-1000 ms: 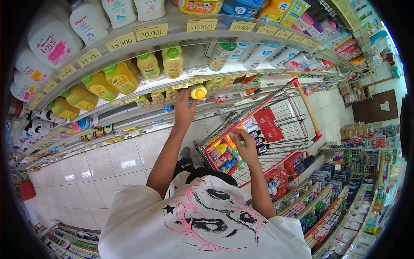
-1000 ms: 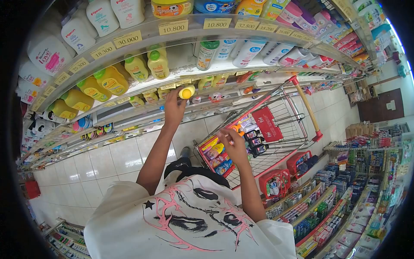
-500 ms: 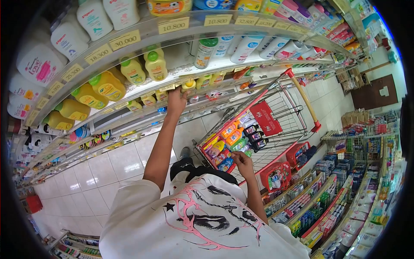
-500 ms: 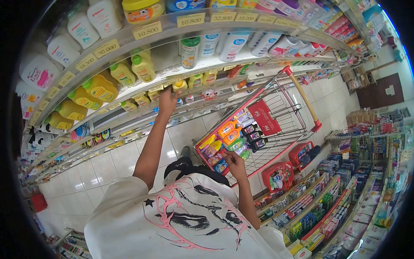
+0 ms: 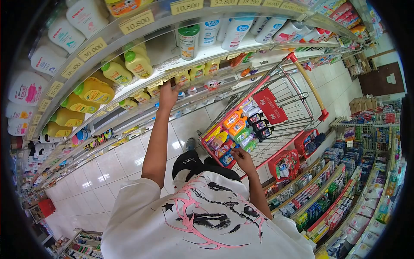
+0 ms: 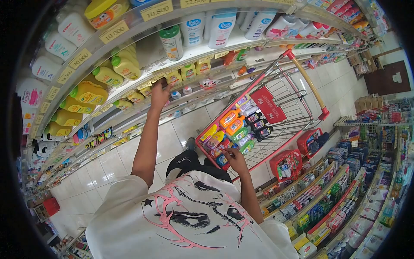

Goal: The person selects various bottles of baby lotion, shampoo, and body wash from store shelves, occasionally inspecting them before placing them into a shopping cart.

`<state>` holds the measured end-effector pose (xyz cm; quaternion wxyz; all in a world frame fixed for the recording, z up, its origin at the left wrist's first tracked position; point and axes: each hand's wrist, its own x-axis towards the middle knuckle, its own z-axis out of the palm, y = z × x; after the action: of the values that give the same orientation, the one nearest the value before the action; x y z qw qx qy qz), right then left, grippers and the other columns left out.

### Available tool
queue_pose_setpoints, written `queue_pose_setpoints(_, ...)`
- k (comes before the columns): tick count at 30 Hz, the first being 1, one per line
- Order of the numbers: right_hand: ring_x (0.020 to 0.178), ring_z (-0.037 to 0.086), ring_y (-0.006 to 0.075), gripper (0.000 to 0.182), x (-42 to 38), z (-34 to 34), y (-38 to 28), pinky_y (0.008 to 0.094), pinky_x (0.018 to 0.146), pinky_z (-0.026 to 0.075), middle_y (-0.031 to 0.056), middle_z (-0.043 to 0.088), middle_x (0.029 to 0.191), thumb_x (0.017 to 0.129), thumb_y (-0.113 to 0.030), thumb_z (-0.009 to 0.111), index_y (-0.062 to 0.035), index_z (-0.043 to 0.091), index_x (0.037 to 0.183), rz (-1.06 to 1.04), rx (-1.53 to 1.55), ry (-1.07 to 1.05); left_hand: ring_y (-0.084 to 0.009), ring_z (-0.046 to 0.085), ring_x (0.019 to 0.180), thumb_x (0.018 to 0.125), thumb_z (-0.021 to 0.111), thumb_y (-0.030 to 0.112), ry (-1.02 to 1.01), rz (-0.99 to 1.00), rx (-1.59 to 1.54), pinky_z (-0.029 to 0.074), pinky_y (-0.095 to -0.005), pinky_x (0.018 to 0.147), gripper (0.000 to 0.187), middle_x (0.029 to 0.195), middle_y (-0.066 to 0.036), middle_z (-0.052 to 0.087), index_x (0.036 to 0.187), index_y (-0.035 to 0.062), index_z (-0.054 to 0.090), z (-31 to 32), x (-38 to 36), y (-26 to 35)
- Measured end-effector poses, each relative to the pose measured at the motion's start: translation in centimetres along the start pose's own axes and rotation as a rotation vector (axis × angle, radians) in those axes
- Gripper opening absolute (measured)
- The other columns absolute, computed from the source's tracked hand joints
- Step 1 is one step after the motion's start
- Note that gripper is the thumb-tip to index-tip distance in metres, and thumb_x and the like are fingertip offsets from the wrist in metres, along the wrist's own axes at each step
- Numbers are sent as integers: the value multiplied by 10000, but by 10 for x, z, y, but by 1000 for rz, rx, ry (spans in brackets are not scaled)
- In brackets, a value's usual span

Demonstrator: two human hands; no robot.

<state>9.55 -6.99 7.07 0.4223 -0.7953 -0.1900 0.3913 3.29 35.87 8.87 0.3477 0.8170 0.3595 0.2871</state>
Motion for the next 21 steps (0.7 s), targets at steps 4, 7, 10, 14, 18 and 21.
queue_pose_setpoints(4, 779, 585, 97, 297, 17, -4, 44, 254, 714, 475, 40, 670, 890, 938, -238, 635, 20, 642, 1086, 25, 28, -26, -325, 663, 964, 846, 709, 168, -31, -30, -122, 500, -381, 901, 431, 1037, -213, 672, 1172, -59, 541, 11, -11, -4)
queue_pose_setpoints(7, 734, 582, 94, 266, 46, -11, 86, 246, 682, 479, 37, 677, 908, 933, -179, 582, 5, 636, 1117, 199, 175, -48, -371, 496, 1221, 868, 651, 83, 144, -18, -167, 443, -432, 994, 545, 1329, -246, 465, 1346, -27, 414, 8, -46, 26)
queue_pose_setpoints(10, 698, 576, 93, 249, 96, -20, 115, 247, 618, 479, 29, 672, 923, 908, -133, 536, -17, 636, 1105, 312, 405, 40, -355, 427, 1285, 885, 627, 70, 22, -27, -83, 412, -423, 1044, 606, 1401, -217, 381, 1412, -1, 335, 5, -110, 38)
queue_pose_setpoints(14, 633, 557, 106, 251, 208, -22, 170, 241, 531, 457, 10, 595, 808, 941, -166, 488, -40, 603, 1124, 253, 596, 217, -350, 438, 1276, 881, 626, 69, -253, -208, 65, 383, -399, 1047, 572, 1360, -223, 435, 1382, -19, 365, -15, -237, 8)
queue_pose_setpoints(18, 495, 523, 112, 332, 329, -17, 186, 241, 400, 408, 41, 564, 710, 983, -418, 471, -102, 559, 1033, 505, 897, 368, -366, 548, 1113, 860, 672, 130, -381, -605, 255, 479, -414, 894, 573, 1276, -223, 495, 1362, 18, 418, -72, -394, -27)
queue_pose_setpoints(21, 505, 486, 120, 317, 366, -18, 146, 260, 407, 403, 18, 512, 691, 912, -409, 627, -99, 561, 906, 611, 1285, 495, -319, 620, 998, 859, 681, 141, -329, -864, 254, 530, -402, 795, 544, 1244, -200, 530, 1343, 46, 450, -102, -466, -18)
